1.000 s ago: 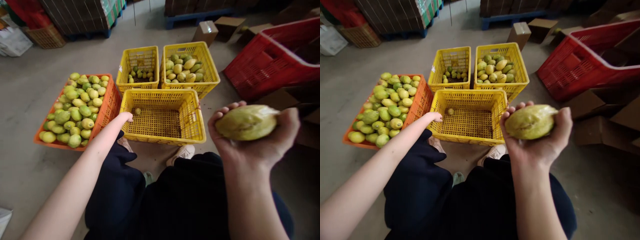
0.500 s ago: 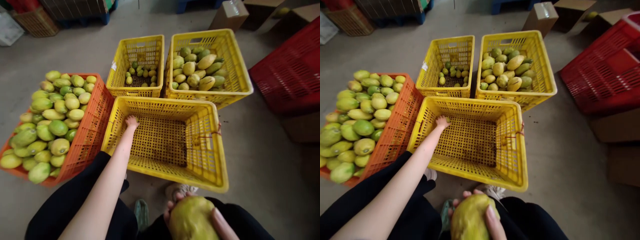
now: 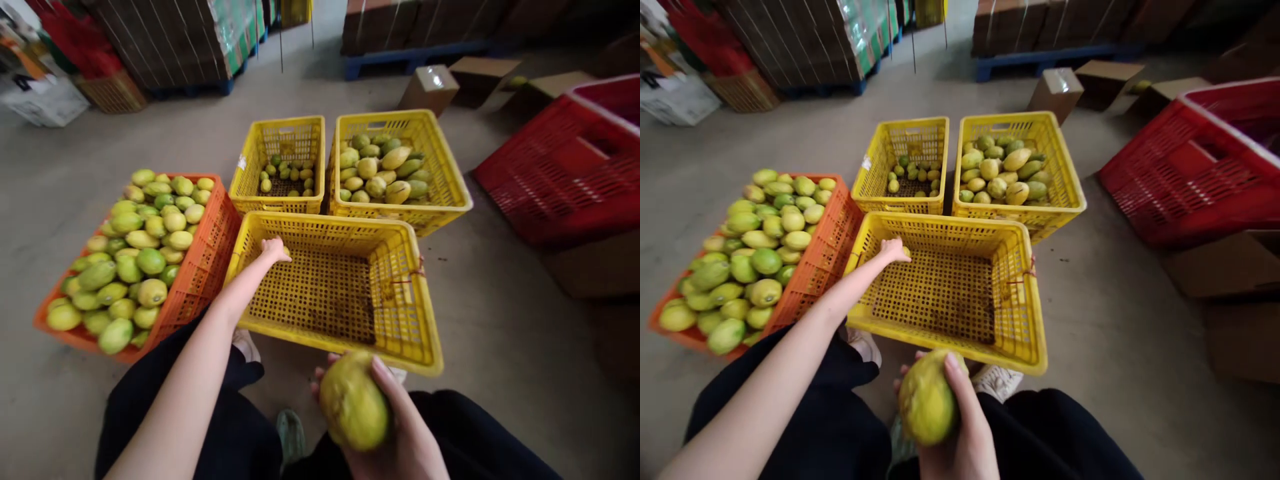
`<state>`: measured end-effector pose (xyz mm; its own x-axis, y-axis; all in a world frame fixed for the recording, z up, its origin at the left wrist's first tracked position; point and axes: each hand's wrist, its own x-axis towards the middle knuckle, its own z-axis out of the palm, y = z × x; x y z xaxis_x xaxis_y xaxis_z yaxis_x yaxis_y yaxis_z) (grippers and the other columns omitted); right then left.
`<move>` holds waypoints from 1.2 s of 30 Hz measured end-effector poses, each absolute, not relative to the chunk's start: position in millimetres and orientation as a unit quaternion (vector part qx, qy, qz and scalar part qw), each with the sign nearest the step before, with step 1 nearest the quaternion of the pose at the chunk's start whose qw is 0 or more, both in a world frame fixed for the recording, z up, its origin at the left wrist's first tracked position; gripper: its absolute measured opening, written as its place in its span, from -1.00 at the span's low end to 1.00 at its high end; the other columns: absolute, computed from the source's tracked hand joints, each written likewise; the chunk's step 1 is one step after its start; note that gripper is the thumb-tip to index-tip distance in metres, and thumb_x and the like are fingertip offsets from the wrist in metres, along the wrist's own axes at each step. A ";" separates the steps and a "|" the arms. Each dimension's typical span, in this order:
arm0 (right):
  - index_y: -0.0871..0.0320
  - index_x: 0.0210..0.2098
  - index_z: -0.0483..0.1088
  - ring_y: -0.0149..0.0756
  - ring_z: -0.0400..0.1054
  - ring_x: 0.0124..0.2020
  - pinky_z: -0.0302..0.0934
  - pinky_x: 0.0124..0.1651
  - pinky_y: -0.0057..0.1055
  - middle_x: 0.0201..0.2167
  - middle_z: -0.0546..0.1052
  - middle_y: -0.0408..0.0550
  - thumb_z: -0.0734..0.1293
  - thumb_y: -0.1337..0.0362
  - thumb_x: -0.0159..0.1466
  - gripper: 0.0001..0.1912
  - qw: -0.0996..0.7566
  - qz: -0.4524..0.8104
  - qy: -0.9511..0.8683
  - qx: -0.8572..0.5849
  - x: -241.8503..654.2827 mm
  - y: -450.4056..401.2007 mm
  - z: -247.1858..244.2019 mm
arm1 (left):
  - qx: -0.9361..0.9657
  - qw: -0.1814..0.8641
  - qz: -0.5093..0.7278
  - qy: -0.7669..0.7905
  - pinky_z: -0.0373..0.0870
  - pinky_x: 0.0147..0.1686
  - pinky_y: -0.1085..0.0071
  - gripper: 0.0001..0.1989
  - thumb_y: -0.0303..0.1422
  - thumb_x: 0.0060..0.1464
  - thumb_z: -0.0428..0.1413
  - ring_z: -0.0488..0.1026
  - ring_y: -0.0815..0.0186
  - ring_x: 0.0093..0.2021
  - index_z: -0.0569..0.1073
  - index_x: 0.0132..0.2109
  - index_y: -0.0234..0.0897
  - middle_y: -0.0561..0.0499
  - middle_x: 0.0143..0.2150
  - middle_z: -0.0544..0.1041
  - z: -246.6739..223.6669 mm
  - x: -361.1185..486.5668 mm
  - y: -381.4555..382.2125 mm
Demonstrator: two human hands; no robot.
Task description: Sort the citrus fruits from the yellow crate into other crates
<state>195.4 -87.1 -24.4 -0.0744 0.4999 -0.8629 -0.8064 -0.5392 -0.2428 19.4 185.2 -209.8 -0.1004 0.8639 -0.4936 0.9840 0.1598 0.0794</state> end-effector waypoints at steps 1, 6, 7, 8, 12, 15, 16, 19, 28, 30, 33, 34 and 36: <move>0.15 -0.33 0.52 -0.14 0.54 -0.35 0.49 -0.30 -0.23 -0.33 0.63 -0.02 0.55 0.11 -0.04 -0.65 0.463 0.717 0.146 -0.501 190.6 -85.7 -18.8 | 0.641 0.224 -0.123 0.724 0.21 0.18 0.12 -0.05 -0.18 -0.23 0.38 0.35 -0.12 0.21 0.24 0.26 -0.48 -0.45 0.17 0.43 -185.8 18.7 182.8; 0.14 -0.35 0.46 -0.20 0.50 -0.46 0.45 -0.43 -0.29 -0.44 0.59 -0.10 0.54 0.19 -0.05 -0.69 0.495 0.751 0.056 -0.434 171.7 -82.1 8.4 | 0.654 0.343 -0.003 0.674 0.44 -0.04 0.25 -0.49 -0.17 -0.05 0.23 0.49 0.06 0.03 0.42 0.02 -0.34 -0.26 0.05 0.54 -74.2 8.0 143.6; 0.14 -0.35 0.46 -0.21 0.49 -0.48 0.44 -0.44 -0.30 -0.44 0.59 -0.10 0.54 0.20 -0.07 -0.68 0.499 0.760 0.026 -0.415 169.5 -82.5 13.2 | 0.630 0.428 0.062 0.645 0.47 -0.09 0.27 -0.59 -0.23 -0.02 0.18 0.51 0.11 -0.02 0.42 -0.03 -0.31 -0.20 0.00 0.56 -58.3 6.3 129.7; 0.14 -0.36 0.45 -0.22 0.49 -0.49 0.43 -0.45 -0.31 -0.44 0.59 -0.10 0.55 0.19 -0.08 -0.67 0.504 0.768 -0.005 -0.395 168.1 -83.0 17.6 | 0.589 0.524 0.138 0.600 0.48 -0.12 0.28 -0.66 -0.29 -0.03 0.14 0.52 0.15 -0.06 0.42 -0.07 -0.29 -0.17 -0.03 0.57 -45.2 5.5 114.5; 0.13 -0.37 0.47 -0.26 0.47 -0.47 0.43 -0.41 -0.33 -0.41 0.60 -0.11 0.55 0.11 -0.09 -0.64 0.544 0.765 -0.128 -0.320 170.7 -80.4 28.3 | 0.347 0.777 0.356 0.386 0.50 -0.16 0.27 -0.64 -0.36 -0.12 0.02 0.54 0.14 -0.13 0.42 -0.13 -0.39 -0.20 -0.16 0.57 -12.7 12.7 52.3; 0.11 -0.31 0.49 -0.28 0.47 -0.44 0.43 -0.38 -0.34 -0.37 0.60 -0.14 0.54 0.07 -0.08 -0.61 0.605 0.710 -0.203 -0.296 178.7 -70.1 28.1 | 0.200 0.822 0.431 0.313 0.49 -0.20 0.31 -0.65 -0.32 -0.03 -0.05 0.54 0.14 -0.15 0.44 -0.16 -0.46 -0.27 -0.20 0.56 4.9 26.2 17.2; 0.10 -0.29 0.50 -0.28 0.47 -0.44 0.43 -0.38 -0.34 -0.37 0.60 -0.15 0.53 0.06 -0.08 -0.60 0.627 0.688 -0.215 -0.297 181.4 -65.6 27.0 | 0.164 0.823 0.456 0.296 0.49 -0.21 0.33 -0.66 -0.30 0.02 -0.05 0.54 0.15 -0.14 0.45 -0.16 -0.46 -0.27 -0.19 0.56 10.4 31.0 8.8; 0.11 -0.26 0.51 -0.27 0.48 -0.42 0.43 -0.35 -0.32 -0.41 0.59 -0.17 0.50 0.03 -0.04 -0.59 0.666 0.646 -0.207 -0.309 185.4 -53.8 22.3 | 0.081 0.815 0.503 0.276 0.47 -0.36 0.44 -0.67 -0.19 0.09 0.00 0.55 0.21 -0.21 0.45 -0.19 -0.40 -0.22 -0.25 0.55 22.1 42.9 -7.7; 0.18 -0.32 0.53 -0.18 0.51 -0.38 0.39 -0.35 -0.30 -0.49 0.57 -0.07 0.34 -0.09 0.09 -0.56 0.694 0.624 -0.176 -0.314 168.6 -46.5 17.8 | 0.037 0.729 0.605 0.318 0.40 -0.57 0.49 -0.76 -0.30 0.07 -0.04 0.50 0.32 -0.50 0.46 -0.37 -0.32 -0.03 -0.48 0.50 34.0 48.5 -18.4; 0.17 -0.33 0.54 -0.18 0.51 -0.38 0.39 -0.34 -0.30 -0.51 0.57 -0.07 0.34 -0.06 0.09 -0.59 0.700 0.609 -0.204 -0.313 165.1 -41.3 26.4 | 0.026 0.725 0.625 0.289 0.47 -0.50 0.46 -0.78 -0.32 0.06 -0.03 0.52 0.31 -0.46 0.46 -0.40 -0.31 -0.02 -0.49 0.51 39.4 46.0 -16.1; 0.17 -0.37 0.54 -0.17 0.51 -0.35 0.38 -0.29 -0.30 -0.49 0.58 -0.06 0.36 -0.03 0.07 -0.62 0.696 0.583 -0.275 -0.315 161.5 -29.1 41.7 | -0.003 0.724 0.643 0.250 0.51 -0.41 0.45 -0.78 -0.34 0.06 -0.03 0.55 0.29 -0.39 0.48 -0.39 -0.31 -0.04 -0.46 0.54 43.7 41.5 -10.8; 0.17 -0.39 0.55 -0.17 0.51 -0.33 0.38 -0.26 -0.30 -0.47 0.59 -0.06 0.36 -0.02 0.06 -0.64 0.696 0.567 -0.305 -0.318 160.4 -24.7 44.5 | -0.014 0.728 0.644 0.235 0.51 -0.38 0.46 -0.78 -0.35 0.06 -0.03 0.56 0.29 -0.35 0.49 -0.38 -0.31 -0.06 -0.43 0.56 44.3 40.2 -8.8; 0.17 -0.41 0.56 -0.16 0.50 -0.30 0.37 -0.20 -0.29 -0.43 0.61 -0.04 0.36 0.01 0.05 -0.66 0.708 0.510 -0.353 -0.338 157.6 -16.5 43.1 | -0.031 0.738 0.641 0.208 0.51 -0.34 0.48 -0.79 -0.39 0.04 -0.03 0.57 0.30 -0.31 0.51 -0.36 -0.32 -0.07 -0.39 0.58 45.0 38.3 -5.3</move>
